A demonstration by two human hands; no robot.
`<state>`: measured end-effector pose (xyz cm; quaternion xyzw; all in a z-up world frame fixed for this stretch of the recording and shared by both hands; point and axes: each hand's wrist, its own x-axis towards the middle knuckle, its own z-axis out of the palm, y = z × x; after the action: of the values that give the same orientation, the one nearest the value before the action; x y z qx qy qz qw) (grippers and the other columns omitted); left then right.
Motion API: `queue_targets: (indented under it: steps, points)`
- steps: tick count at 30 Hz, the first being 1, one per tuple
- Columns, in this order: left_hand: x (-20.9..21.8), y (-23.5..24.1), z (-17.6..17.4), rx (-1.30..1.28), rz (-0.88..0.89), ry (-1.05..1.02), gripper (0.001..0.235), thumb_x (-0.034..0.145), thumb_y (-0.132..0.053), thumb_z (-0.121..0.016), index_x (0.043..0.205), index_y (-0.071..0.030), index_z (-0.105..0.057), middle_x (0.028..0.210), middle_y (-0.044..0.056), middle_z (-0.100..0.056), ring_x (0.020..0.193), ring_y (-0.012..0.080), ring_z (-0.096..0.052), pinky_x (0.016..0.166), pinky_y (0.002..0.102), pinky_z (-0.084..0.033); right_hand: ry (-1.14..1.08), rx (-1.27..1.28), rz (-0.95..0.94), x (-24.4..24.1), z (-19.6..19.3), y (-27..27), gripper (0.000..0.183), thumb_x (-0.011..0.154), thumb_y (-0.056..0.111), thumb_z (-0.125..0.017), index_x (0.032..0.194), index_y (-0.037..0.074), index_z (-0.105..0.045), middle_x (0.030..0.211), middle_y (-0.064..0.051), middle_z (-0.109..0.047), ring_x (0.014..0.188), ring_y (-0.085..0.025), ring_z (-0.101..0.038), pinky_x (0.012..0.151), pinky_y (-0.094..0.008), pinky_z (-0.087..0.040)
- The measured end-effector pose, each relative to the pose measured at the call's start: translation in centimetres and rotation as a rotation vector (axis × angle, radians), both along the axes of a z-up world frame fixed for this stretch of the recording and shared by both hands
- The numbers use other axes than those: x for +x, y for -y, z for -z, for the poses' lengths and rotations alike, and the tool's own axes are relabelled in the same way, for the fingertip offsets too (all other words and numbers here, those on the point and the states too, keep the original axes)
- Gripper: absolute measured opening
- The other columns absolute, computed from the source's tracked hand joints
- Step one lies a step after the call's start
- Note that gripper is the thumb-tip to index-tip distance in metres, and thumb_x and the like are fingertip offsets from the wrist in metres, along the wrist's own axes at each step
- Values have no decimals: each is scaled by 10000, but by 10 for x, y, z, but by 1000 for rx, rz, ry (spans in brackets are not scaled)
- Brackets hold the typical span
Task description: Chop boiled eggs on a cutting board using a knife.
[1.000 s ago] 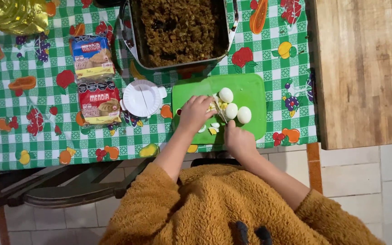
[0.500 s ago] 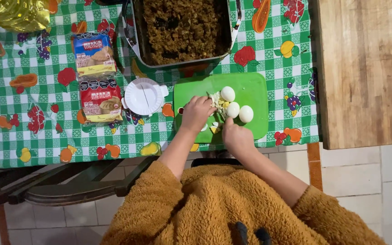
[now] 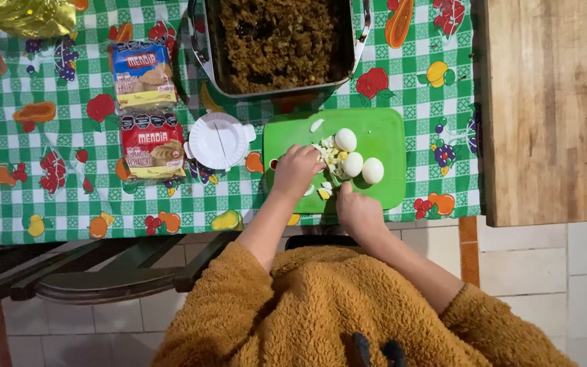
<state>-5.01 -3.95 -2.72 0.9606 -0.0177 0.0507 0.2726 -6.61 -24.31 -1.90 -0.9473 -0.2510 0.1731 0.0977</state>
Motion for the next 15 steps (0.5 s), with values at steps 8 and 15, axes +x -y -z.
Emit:
queue_targets:
  steps: [8, 15]
  points:
    - [-9, -4, -14, -75, -71, 88, 376, 792, -260, -816, 1083, -38, -729, 1137, 92, -730, 1054, 296, -663, 880, 408, -557, -49, -25, 7, 2, -36, -4, 207, 1016, 228, -487, 927, 43, -513, 600, -164, -677, 510, -373, -677, 450, -510, -530]
    - [-13, -10, -5, -97, -97, -1, 354, 805, -305, -826, 1063, -74, -748, 1101, 66, -748, 1010, 285, -696, 854, 413, -571, -87, -19, -20, 2, -23, -4, 178, 998, 211, -479, 953, 41, -507, 620, -176, -679, 531, -379, -680, 465, -516, -540]
